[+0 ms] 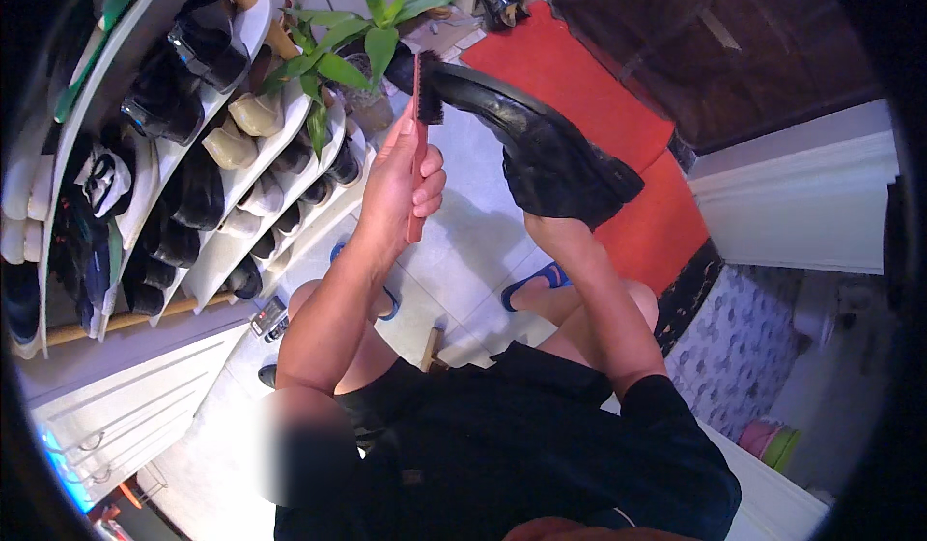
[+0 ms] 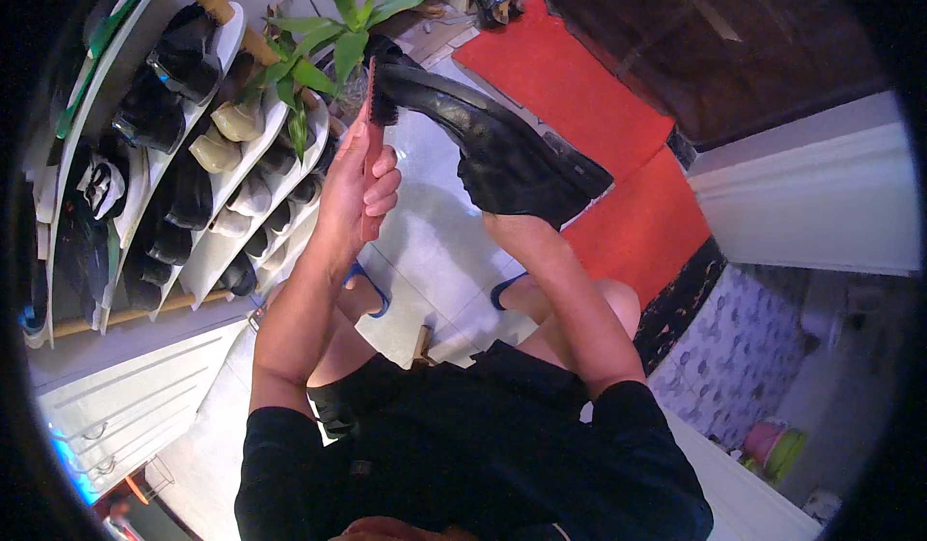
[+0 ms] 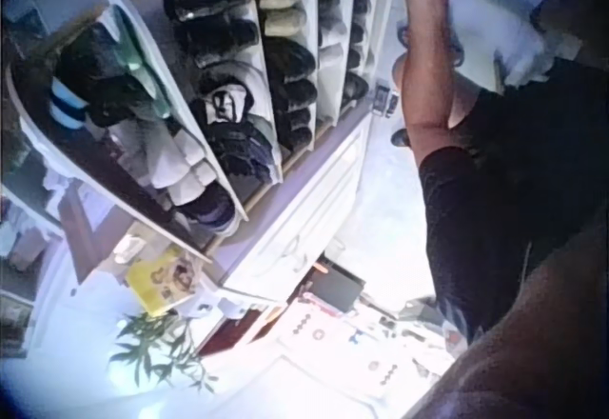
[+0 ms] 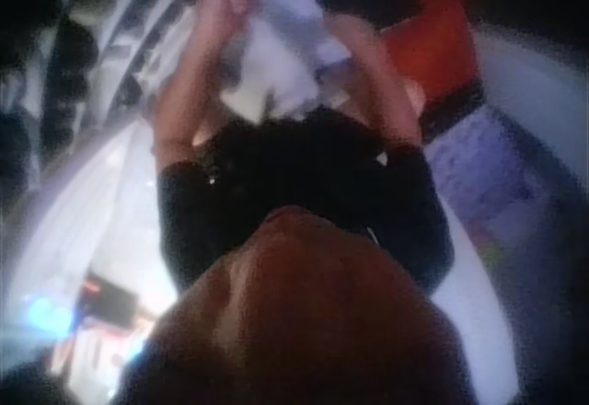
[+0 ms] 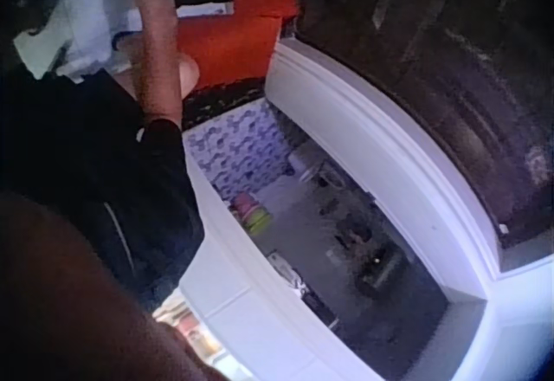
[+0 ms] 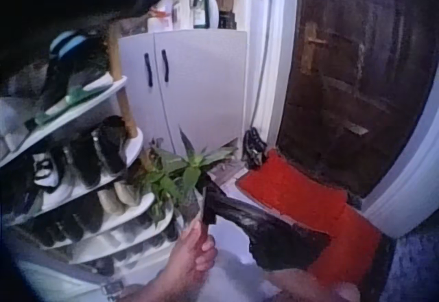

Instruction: The person brushes a black leather shoe with a red-handled brush, cleaning the top, heel, and sides of the shoe.

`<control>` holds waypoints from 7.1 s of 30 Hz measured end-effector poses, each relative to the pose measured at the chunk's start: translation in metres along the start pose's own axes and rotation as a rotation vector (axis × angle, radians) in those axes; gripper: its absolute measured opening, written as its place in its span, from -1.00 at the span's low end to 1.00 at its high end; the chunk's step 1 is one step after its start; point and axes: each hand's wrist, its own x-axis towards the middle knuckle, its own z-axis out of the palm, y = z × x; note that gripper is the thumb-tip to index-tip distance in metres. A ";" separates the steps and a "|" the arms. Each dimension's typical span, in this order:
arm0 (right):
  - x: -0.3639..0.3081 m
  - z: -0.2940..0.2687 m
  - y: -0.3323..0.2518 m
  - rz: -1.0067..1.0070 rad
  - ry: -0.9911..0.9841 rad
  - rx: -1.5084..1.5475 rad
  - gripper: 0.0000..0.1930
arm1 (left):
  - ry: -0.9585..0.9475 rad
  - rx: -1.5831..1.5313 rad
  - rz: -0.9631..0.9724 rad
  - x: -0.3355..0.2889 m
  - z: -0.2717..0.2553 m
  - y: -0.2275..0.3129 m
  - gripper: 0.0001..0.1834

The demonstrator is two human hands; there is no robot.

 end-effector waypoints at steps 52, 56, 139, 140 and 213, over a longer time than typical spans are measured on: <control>-0.019 0.022 0.008 0.472 -0.251 0.250 -0.61 | -0.004 1.481 0.767 0.016 -0.014 -0.038 -0.55; -0.034 0.023 0.021 0.249 -0.208 0.225 -0.63 | 0.087 1.477 0.637 0.016 -0.019 -0.034 -0.60; -0.003 -0.007 0.006 0.851 0.022 1.156 -0.62 | -0.185 1.771 0.960 0.017 -0.007 -0.018 -0.46; -0.001 -0.010 0.004 0.793 0.001 1.111 -0.63 | -0.081 1.821 0.989 0.021 -0.016 -0.010 -0.46; 0.009 -0.019 0.025 0.761 0.222 1.247 -0.55 | -0.190 0.375 -0.098 0.013 0.006 -0.050 -0.41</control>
